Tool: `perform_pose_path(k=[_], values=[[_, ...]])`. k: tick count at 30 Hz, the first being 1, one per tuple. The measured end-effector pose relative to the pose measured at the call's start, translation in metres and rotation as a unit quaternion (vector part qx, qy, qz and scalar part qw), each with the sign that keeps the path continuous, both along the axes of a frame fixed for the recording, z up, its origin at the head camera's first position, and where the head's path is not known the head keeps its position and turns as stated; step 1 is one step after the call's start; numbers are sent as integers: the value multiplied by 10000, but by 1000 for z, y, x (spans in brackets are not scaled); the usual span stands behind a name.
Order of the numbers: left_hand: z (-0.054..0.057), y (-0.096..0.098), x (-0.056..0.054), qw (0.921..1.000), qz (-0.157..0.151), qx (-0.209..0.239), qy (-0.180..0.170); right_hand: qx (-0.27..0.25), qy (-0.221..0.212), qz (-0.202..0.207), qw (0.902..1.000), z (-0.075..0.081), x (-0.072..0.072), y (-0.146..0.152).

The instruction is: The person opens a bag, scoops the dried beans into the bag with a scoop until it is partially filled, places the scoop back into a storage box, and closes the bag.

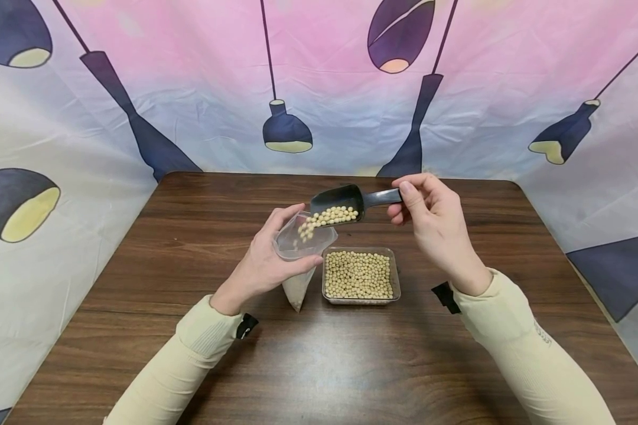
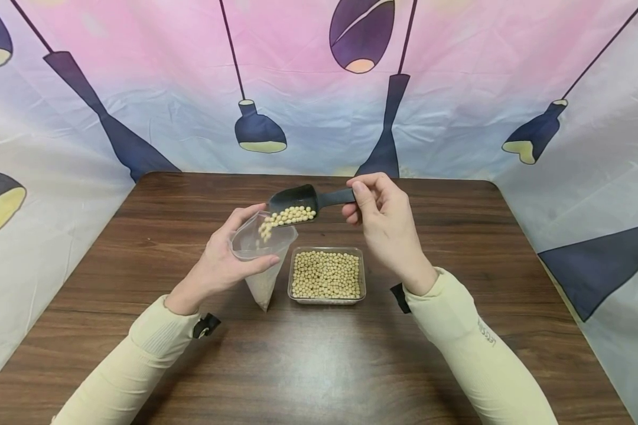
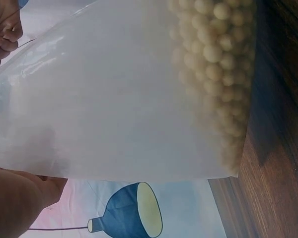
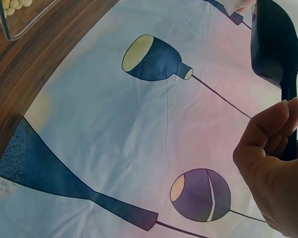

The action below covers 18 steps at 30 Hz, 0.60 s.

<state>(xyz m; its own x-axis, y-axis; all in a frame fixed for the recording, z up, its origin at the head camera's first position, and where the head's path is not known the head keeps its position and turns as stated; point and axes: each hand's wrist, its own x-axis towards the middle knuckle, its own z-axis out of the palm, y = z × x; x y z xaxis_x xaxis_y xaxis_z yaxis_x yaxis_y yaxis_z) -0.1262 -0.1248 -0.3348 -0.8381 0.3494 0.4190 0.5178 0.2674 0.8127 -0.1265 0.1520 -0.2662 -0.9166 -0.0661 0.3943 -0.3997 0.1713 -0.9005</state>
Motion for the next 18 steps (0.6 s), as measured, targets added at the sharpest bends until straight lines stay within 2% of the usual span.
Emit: perform_pose_path(k=[10,15,18], values=[[0,0,0,10000,1,-9,43,95,343,-156,9992,2,5,-2],[-1,0,0,10000,-3,17,17,294,768,-189,9964,4,11,-5],[0,0,0,10000,9,8,29,538,1163,-282,9914,7,16,-6]])
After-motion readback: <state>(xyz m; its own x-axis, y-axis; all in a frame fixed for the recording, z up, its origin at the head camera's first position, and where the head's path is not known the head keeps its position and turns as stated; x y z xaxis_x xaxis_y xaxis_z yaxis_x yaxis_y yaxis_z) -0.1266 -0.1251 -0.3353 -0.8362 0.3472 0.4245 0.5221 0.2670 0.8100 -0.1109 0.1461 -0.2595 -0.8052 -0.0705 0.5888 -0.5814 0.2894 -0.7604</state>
